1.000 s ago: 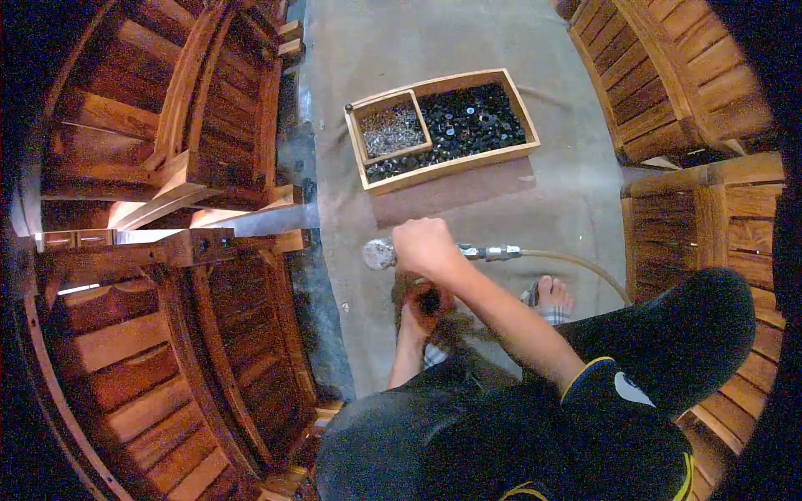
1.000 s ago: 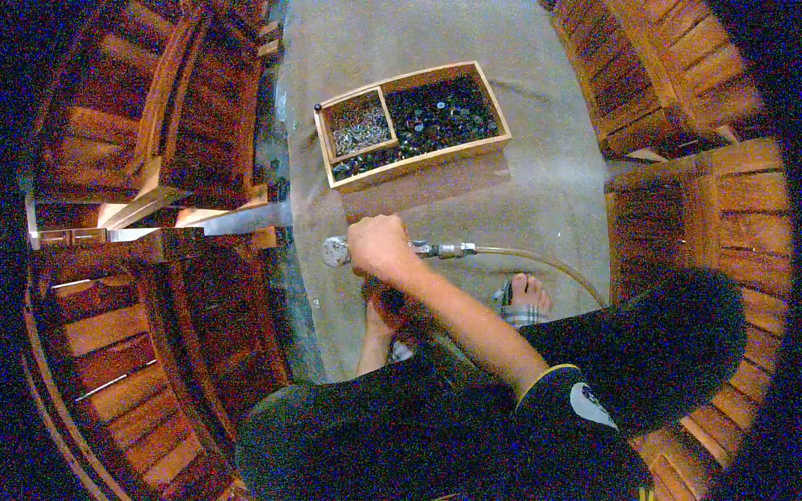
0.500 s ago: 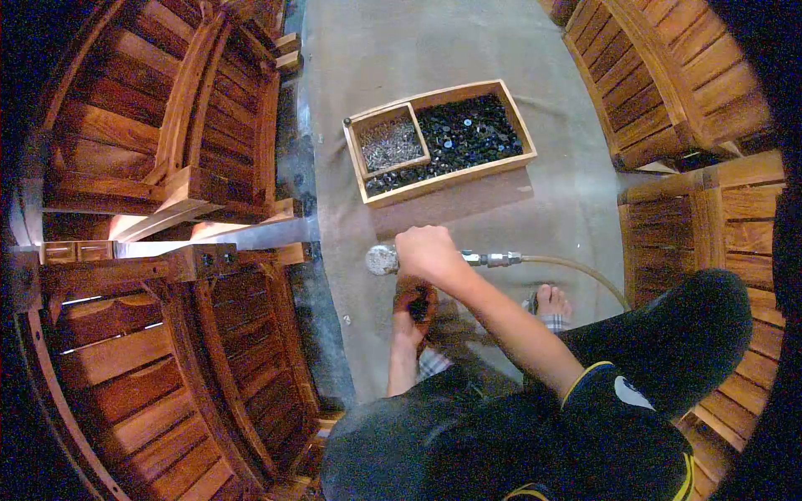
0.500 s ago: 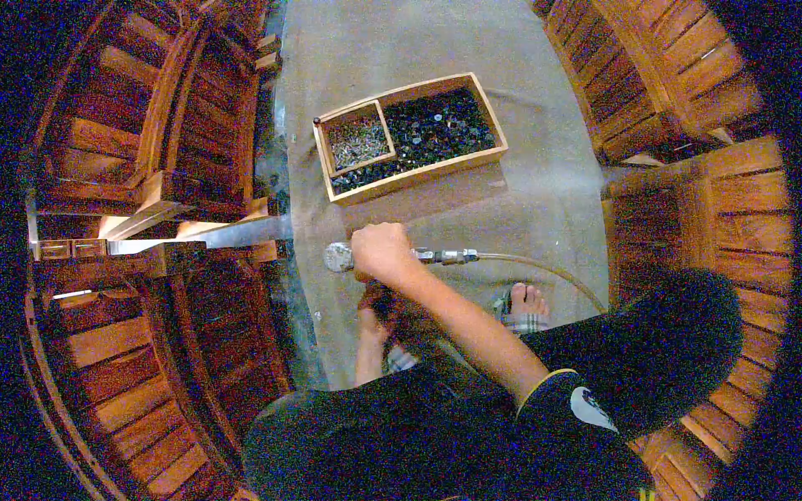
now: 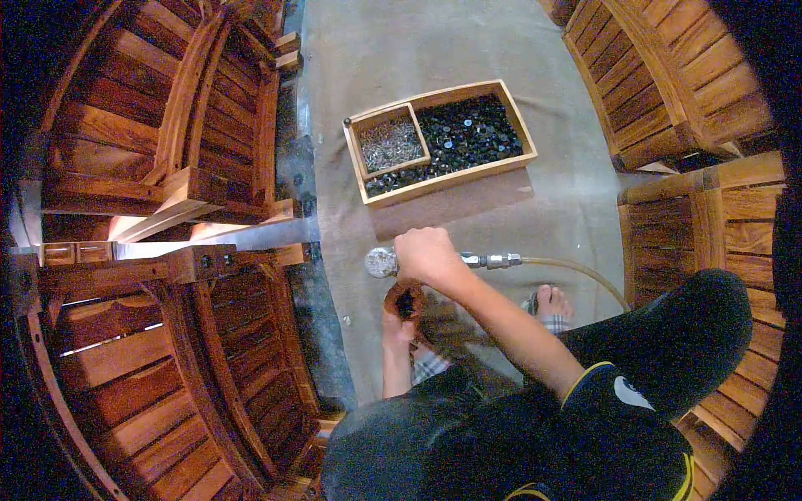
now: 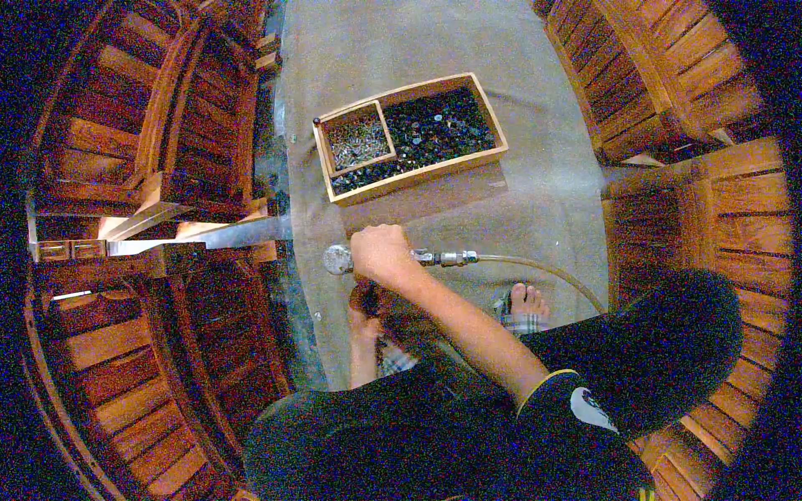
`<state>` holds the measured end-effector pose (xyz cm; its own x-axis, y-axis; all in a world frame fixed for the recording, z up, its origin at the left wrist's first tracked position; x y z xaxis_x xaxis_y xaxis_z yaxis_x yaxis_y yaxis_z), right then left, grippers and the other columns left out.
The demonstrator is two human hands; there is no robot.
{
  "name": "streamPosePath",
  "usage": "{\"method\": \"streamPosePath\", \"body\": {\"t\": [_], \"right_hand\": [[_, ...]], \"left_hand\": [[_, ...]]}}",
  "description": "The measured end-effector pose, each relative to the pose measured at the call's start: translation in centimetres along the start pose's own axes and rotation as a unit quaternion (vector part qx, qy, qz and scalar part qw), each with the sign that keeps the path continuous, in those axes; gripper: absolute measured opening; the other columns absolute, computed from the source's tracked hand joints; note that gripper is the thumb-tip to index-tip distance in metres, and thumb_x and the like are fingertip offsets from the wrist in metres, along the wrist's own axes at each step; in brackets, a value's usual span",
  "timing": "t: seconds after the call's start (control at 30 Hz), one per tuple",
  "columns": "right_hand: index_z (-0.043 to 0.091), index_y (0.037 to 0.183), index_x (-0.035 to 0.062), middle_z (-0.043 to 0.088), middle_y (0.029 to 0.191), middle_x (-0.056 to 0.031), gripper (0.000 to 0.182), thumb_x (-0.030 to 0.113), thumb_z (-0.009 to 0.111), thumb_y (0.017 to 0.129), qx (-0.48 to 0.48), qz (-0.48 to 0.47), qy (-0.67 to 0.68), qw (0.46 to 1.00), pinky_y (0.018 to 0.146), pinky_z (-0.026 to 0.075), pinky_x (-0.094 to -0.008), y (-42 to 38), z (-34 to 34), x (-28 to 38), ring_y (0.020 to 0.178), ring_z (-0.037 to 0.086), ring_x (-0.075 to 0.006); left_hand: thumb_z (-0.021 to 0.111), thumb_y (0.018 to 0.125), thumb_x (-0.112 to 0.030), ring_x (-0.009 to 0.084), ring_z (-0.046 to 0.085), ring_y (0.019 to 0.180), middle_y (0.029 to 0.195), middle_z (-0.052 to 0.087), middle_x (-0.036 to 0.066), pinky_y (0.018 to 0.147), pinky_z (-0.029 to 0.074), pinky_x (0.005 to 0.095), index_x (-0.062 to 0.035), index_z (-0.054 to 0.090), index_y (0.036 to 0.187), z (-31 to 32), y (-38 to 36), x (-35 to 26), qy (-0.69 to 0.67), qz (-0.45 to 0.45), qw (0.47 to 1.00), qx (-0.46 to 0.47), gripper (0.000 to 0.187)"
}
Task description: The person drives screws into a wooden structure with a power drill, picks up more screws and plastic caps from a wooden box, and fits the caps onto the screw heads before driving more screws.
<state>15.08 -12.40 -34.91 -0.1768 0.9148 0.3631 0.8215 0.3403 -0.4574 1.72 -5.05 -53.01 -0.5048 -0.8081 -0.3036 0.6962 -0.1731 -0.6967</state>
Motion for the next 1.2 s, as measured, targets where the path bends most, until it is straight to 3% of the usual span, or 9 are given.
{"method": "streamPosePath", "body": {"t": [0.07, 0.17, 0.23, 0.57, 0.87, 0.97, 1.03, 1.2], "right_hand": [[0.071, 0.080, 0.0057, 0.068, 0.079, -0.0156, 0.022, 0.021, 0.064, 0.065, 0.012, -0.001, 0.001, 1.000, 0.065, 0.054, -0.0400, -0.1, 0.1, 0.0, 0.074, 0.067, -0.0292], [0.070, 0.078, 0.0059, 0.067, 0.078, -0.0158, 0.022, 0.022, 0.064, 0.065, 0.011, -0.006, 0.001, 1.000, 0.064, 0.054, -0.0403, -0.2, 0.0, 0.1, 0.073, 0.067, -0.0295], [0.070, 0.078, 0.0060, 0.067, 0.078, -0.0157, 0.022, 0.022, 0.063, 0.065, 0.010, -0.004, 0.001, 1.000, 0.064, 0.054, -0.0404, -0.1, 0.0, 0.1, 0.072, 0.067, -0.0294], [0.071, 0.075, 0.0068, 0.067, 0.075, -0.0146, 0.019, 0.021, 0.062, 0.066, -0.018, -0.012, 0.000, 1.000, 0.061, 0.053, -0.0407, -0.1, -0.2, 0.1, 0.070, 0.067, -0.0289], [0.071, 0.078, 0.0072, 0.068, 0.079, -0.0150, 0.020, 0.021, 0.063, 0.065, -0.016, -0.003, 0.014, 1.000, 0.066, 0.053, -0.0415, 0.0, -0.1, 0.0, 0.075, 0.067, -0.0296], [0.071, 0.077, 0.0076, 0.068, 0.079, -0.0146, 0.020, 0.021, 0.063, 0.064, -0.010, 0.000, 0.011, 1.000, 0.066, 0.053, -0.0410, -0.1, -0.2, 0.1, 0.075, 0.067, -0.0294], [0.071, 0.077, 0.0075, 0.068, 0.078, -0.0146, 0.020, 0.021, 0.064, 0.064, -0.016, -0.006, 0.010, 1.000, 0.065, 0.053, -0.0408, -0.2, -0.3, 0.1, 0.075, 0.067, -0.0293], [0.071, 0.075, 0.0072, 0.067, 0.077, -0.0146, 0.019, 0.020, 0.063, 0.064, -0.023, -0.008, 0.006, 1.000, 0.064, 0.053, -0.0404, 0.0, -0.1, 0.1, 0.074, 0.067, -0.0295]], "left_hand": [[0.051, 0.088, -0.025, 0.0122, 0.054, 0.062, 0.077, 0.059, 0.004, 0.050, 0.041, 0.0230, -0.0056, 0.058, 0.089, -0.1, 0.0, -0.2, 0.002, -0.004, 1.000, -0.007, 0.020], [0.050, 0.089, -0.023, 0.0121, 0.054, 0.062, 0.077, 0.059, 0.004, 0.050, 0.042, 0.0231, -0.0054, 0.058, 0.090, 0.9, 0.0, -0.4, -0.007, -0.008, 0.999, 0.053, 0.019], [0.051, 0.088, -0.020, 0.0123, 0.053, 0.061, 0.077, 0.058, 0.004, 0.048, 0.041, 0.0226, -0.0058, 0.057, 0.092, 0.4, -0.2, -0.5, 0.006, -0.001, 1.000, -0.014, 0.017], [0.050, 0.088, -0.019, 0.0112, 0.046, 0.055, 0.081, 0.056, 0.005, 0.041, 0.033, 0.0208, -0.0113, 0.053, 0.102, 0.9, -0.8, -1.2, 0.022, 0.025, 0.999, -0.017, 0.016], [0.042, 0.092, -0.028, 0.0116, 0.046, 0.054, 0.080, 0.056, 0.005, 0.039, 0.034, 0.0208, -0.0093, 0.054, 0.100, 2.0, -1.2, -1.1, -0.003, -0.010, 1.000, 0.022, 0.023], [0.040, 0.093, -0.030, 0.0117, 0.048, 0.055, 0.079, 0.057, 0.005, 0.039, 0.034, 0.0211, -0.0071, 0.055, 0.098, 1.3, -1.4, -1.2, -0.002, -0.004, 0.999, -0.053, 0.027], [0.040, 0.093, -0.031, 0.0120, 0.049, 0.056, 0.078, 0.058, 0.005, 0.040, 0.035, 0.0213, -0.0059, 0.056, 0.097, 1.9, -1.2, -1.5, 0.019, 0.016, 1.000, 0.008, 0.030], [0.040, 0.094, -0.031, 0.0119, 0.049, 0.056, 0.078, 0.059, 0.005, 0.043, 0.037, 0.0219, -0.0055, 0.056, 0.098, 1.4, -0.6, -1.4, 0.024, 0.028, 0.999, 0.004, 0.031]]}}
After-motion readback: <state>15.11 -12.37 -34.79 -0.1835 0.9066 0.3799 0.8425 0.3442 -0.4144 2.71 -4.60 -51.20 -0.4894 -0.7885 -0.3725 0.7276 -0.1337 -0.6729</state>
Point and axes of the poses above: each hand's wrist, its own y-axis towards the middle knuckle, its own z-axis out of the palm, x = y × z, the point moved 10 cm from there along y, towards the middle knuckle
